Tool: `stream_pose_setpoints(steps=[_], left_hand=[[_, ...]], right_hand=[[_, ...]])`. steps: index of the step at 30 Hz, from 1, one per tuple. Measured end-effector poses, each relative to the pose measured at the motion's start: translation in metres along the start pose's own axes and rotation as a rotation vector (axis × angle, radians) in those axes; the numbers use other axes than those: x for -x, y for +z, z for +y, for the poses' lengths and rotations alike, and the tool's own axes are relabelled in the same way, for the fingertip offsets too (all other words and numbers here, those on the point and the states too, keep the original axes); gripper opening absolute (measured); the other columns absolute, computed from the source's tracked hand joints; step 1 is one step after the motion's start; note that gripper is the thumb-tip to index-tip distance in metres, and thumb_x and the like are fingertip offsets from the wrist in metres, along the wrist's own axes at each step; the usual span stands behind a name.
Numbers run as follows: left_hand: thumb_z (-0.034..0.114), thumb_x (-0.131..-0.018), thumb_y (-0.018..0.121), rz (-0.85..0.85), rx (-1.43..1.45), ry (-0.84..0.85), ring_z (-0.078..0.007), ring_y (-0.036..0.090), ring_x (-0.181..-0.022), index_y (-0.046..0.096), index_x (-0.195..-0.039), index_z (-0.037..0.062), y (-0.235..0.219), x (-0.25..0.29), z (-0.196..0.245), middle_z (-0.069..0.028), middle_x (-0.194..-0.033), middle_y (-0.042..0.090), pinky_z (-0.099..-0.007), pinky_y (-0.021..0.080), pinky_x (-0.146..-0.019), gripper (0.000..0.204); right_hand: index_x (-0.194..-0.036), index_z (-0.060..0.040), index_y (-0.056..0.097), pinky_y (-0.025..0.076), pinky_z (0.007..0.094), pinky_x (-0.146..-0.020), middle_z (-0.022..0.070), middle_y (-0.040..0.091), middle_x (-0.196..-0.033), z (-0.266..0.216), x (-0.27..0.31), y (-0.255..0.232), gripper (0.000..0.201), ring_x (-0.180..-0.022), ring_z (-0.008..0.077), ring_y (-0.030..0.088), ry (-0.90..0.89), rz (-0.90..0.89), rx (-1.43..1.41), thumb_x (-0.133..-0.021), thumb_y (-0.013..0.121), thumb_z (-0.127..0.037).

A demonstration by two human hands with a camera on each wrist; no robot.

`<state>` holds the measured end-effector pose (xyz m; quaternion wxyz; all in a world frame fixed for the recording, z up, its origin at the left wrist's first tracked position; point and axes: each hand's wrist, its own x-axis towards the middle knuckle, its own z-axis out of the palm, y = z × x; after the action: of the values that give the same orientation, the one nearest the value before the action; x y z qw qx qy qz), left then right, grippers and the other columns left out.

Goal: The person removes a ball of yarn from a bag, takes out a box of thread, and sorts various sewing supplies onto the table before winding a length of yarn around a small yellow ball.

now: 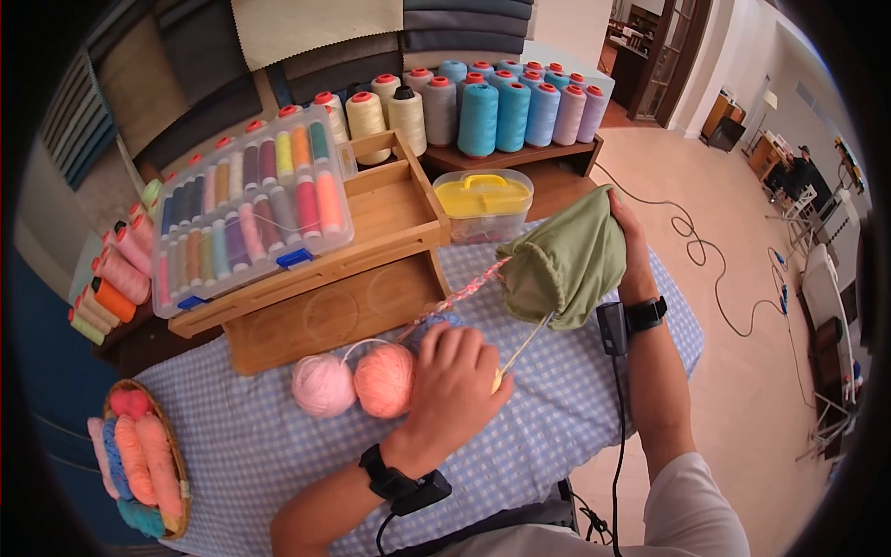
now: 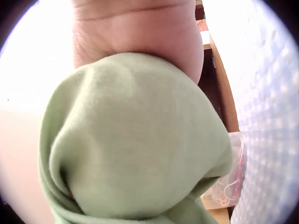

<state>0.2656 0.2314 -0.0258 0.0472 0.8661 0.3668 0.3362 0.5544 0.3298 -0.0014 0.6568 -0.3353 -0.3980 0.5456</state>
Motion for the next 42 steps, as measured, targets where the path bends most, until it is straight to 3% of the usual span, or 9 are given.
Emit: stream_pose_setpoints(steps=[6,13,18,20,22,27,30,40,42], left_hand=[[0.025,-0.070,0.078,-0.116,-0.218,0.020,-0.0308,0.049,-0.108,0.059,-0.087,0.0013,-0.002,0.001,-0.003,-0.0131,-0.101,0.054,-0.0512,0.032,-0.105,0.035],[0.031,-0.072,0.079,-0.100,-0.105,-0.011,-0.0371,0.047,-0.116,0.059,-0.089,-0.0017,-0.011,0.000,0.007,-0.0184,-0.107,0.054,-0.0534,0.034,-0.104,0.042],[0.021,-0.077,0.074,-0.083,0.183,0.257,-0.0363,0.053,-0.112,0.060,-0.092,-0.0005,0.003,0.012,0.023,-0.0167,-0.106,0.055,-0.0450,0.046,-0.094,0.029],[0.018,-0.077,0.073,-0.273,0.479,0.303,-0.0328,0.054,-0.111,0.060,-0.093,-0.0006,0.010,0.018,0.026,-0.0144,-0.106,0.057,-0.0439,0.046,-0.095,0.028],[0.018,-0.077,0.073,-0.232,0.443,0.312,-0.0305,0.054,-0.110,0.060,-0.093,-0.0005,0.008,0.016,0.025,-0.0128,-0.105,0.058,-0.0423,0.045,-0.095,0.027],[0.009,-0.074,0.063,-0.185,-0.051,0.208,-0.0322,0.055,-0.108,0.059,-0.089,-0.0018,0.010,0.018,0.002,-0.0147,-0.101,0.058,-0.0415,0.045,-0.095,0.018],[0.004,-0.071,0.058,-0.038,-0.036,0.159,-0.0329,0.055,-0.108,0.059,-0.087,-0.0023,0.009,0.012,-0.011,-0.0157,-0.100,0.058,-0.0415,0.045,-0.095,0.017],[0.007,-0.074,0.065,0.043,-0.043,0.174,-0.0299,0.053,-0.102,0.059,-0.086,-0.0004,0.017,0.008,-0.022,-0.0140,-0.094,0.057,-0.0398,0.042,-0.095,0.016],[0.008,-0.074,0.066,0.030,-0.052,0.202,-0.0297,0.053,-0.101,0.059,-0.085,0.0004,0.017,0.007,-0.022,-0.0137,-0.093,0.057,-0.0397,0.042,-0.095,0.016]], right_hand=[[-0.105,-0.0011,0.059,0.057,0.0325,-0.073,0.0112,0.067,-0.094,-0.017,0.006,-0.004,0.038,-0.081,0.0188,0.067,-0.007,0.111,-0.074,-0.097,0.053,-0.038],[-0.111,0.0002,0.063,0.049,0.0251,-0.084,0.0038,0.067,-0.100,-0.002,0.014,0.028,0.038,-0.094,0.0098,0.061,0.121,-0.162,0.693,-0.095,0.061,-0.034],[-0.122,0.0024,0.058,0.044,0.0284,-0.093,0.0075,0.065,-0.111,-0.002,0.014,0.027,0.049,-0.107,0.0132,0.057,0.141,-0.297,0.302,-0.094,0.061,-0.038],[-0.125,0.0031,0.056,0.043,0.0295,-0.096,0.0083,0.064,-0.115,-0.001,0.012,0.020,0.053,-0.110,0.0141,0.056,0.192,-0.308,0.221,-0.093,0.062,-0.040],[-0.127,0.0035,0.055,0.043,0.0308,-0.096,0.0083,0.064,-0.116,-0.001,0.007,0.008,0.058,-0.111,0.0156,0.056,0.283,-0.208,0.849,-0.093,0.062,-0.043],[-0.129,0.0047,0.052,0.046,0.0308,-0.094,0.0092,0.062,-0.118,-0.010,0.005,-0.014,0.055,-0.108,0.0163,0.058,0.445,-0.272,0.869,-0.097,0.056,-0.041],[-0.132,0.0034,0.050,0.050,0.0343,-0.089,0.0099,0.062,-0.118,-0.013,0.004,-0.022,0.050,-0.106,0.0186,0.060,0.498,-0.242,0.647,-0.099,0.052,-0.034],[-0.091,-0.0058,0.061,0.043,0.0235,-0.072,-0.0045,0.057,-0.081,0.016,-0.003,-0.001,0.017,-0.076,0.0067,0.052,0.124,-0.228,0.507,-0.097,0.059,-0.022],[-0.087,-0.0048,0.059,0.043,0.0243,-0.070,-0.0048,0.055,-0.080,-0.003,0.002,0.019,0.018,-0.074,0.0069,0.049,-0.019,-0.282,0.766,-0.097,0.059,-0.020]])
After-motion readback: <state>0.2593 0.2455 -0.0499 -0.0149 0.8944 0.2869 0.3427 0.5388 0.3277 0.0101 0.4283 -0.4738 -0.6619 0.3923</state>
